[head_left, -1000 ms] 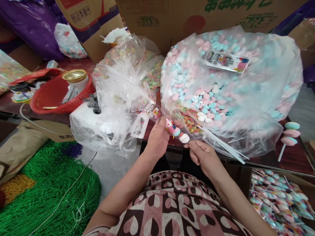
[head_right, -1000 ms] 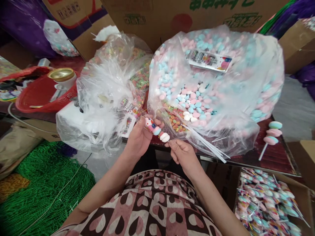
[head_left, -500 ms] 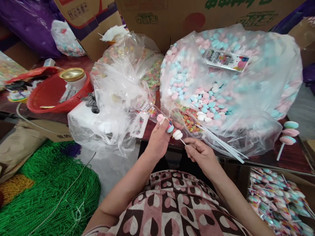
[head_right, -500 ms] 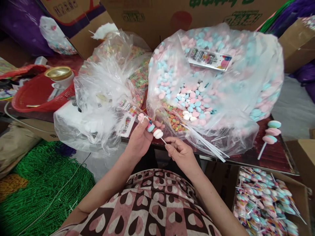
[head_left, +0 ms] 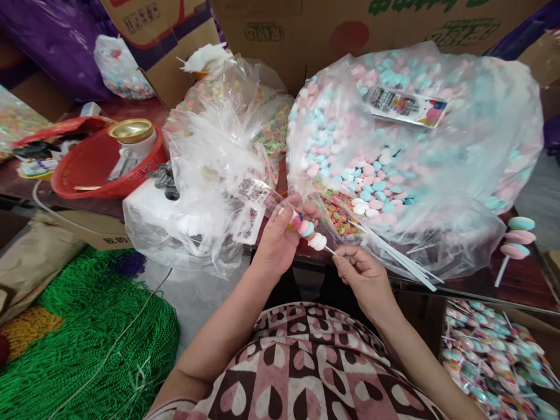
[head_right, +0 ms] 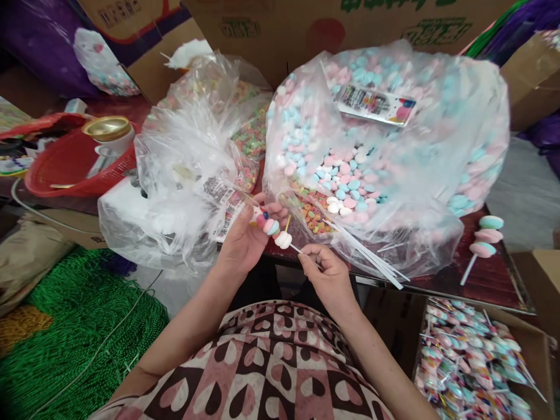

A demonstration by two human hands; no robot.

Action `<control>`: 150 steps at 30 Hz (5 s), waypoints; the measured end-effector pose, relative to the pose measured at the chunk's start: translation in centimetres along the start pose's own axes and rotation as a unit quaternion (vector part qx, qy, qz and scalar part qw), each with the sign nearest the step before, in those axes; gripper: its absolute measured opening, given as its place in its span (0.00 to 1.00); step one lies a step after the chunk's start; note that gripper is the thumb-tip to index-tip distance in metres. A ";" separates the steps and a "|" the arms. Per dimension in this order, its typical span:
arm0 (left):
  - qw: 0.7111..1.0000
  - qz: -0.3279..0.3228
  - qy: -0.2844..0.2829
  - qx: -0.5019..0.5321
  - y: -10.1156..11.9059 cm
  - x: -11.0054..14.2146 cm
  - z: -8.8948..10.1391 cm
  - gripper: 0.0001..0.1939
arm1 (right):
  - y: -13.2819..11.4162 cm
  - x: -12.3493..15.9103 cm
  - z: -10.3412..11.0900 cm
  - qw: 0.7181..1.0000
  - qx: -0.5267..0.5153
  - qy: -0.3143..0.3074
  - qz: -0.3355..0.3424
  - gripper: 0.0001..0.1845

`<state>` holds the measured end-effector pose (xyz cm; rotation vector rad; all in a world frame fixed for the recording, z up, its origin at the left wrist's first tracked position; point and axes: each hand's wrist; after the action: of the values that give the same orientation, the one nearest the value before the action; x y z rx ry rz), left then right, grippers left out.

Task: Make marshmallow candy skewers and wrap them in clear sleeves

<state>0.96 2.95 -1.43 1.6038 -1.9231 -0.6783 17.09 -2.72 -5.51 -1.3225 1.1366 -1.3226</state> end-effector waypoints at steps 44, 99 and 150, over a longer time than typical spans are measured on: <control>0.984 -0.094 0.139 0.065 0.8 -1.7 1.8 0.04 | -0.2 0.1 0.8 0.999 0.038 -0.028 0.007 0.17; 0.995 -0.014 0.096 0.017 -2.5 0.5 0.7 0.14 | -1.2 -2.9 -1.0 0.993 0.008 -0.006 0.117 0.08; 0.991 -0.058 0.090 -0.086 -3.2 1.1 1.4 0.15 | -2.2 -2.2 -0.7 0.996 -0.079 -0.049 -0.018 0.17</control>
<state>2.16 1.40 -4.51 1.6186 -1.6084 -0.6996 16.38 -0.21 -3.67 -1.5121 1.1735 -1.1993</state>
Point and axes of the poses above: each hand's wrist, its own x-axis away from the middle knuckle, its own z-axis out of the back of the hand, y = z × x, and after that the axes turned 4 degrees about -y, right-handed
